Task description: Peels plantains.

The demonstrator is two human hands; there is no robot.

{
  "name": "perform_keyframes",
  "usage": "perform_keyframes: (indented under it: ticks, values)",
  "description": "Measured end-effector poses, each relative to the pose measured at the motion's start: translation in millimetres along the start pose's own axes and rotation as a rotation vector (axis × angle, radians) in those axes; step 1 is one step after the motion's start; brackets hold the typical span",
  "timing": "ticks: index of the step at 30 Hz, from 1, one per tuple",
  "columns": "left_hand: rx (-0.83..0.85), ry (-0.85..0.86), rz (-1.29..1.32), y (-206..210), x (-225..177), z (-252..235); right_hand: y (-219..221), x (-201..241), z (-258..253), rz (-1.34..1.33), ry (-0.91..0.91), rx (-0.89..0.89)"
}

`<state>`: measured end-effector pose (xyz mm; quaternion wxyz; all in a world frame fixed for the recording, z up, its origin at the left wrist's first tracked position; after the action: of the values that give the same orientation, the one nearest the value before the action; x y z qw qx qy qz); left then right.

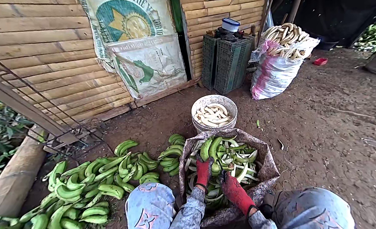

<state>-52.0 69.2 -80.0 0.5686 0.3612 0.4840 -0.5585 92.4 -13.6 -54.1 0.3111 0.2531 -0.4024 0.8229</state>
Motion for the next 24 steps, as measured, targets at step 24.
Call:
perform_keyframes:
  ticks: [24]
  values:
    - [-0.032,0.432,-0.065,-14.6,-96.8,75.5,-15.3,-18.8,3.1,0.299,0.150,0.134]
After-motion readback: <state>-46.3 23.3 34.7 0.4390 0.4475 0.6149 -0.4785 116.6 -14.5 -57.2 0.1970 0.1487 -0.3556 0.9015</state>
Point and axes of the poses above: each hand's wrist, its own z-axis away from the middle knuckle, its own y-axis out of the palm, x = y × z, the point moved 10 cm from there along -z, towards the middle knuckle, and after that the axes turned 9 degrees about x, right-handed, at the moved point
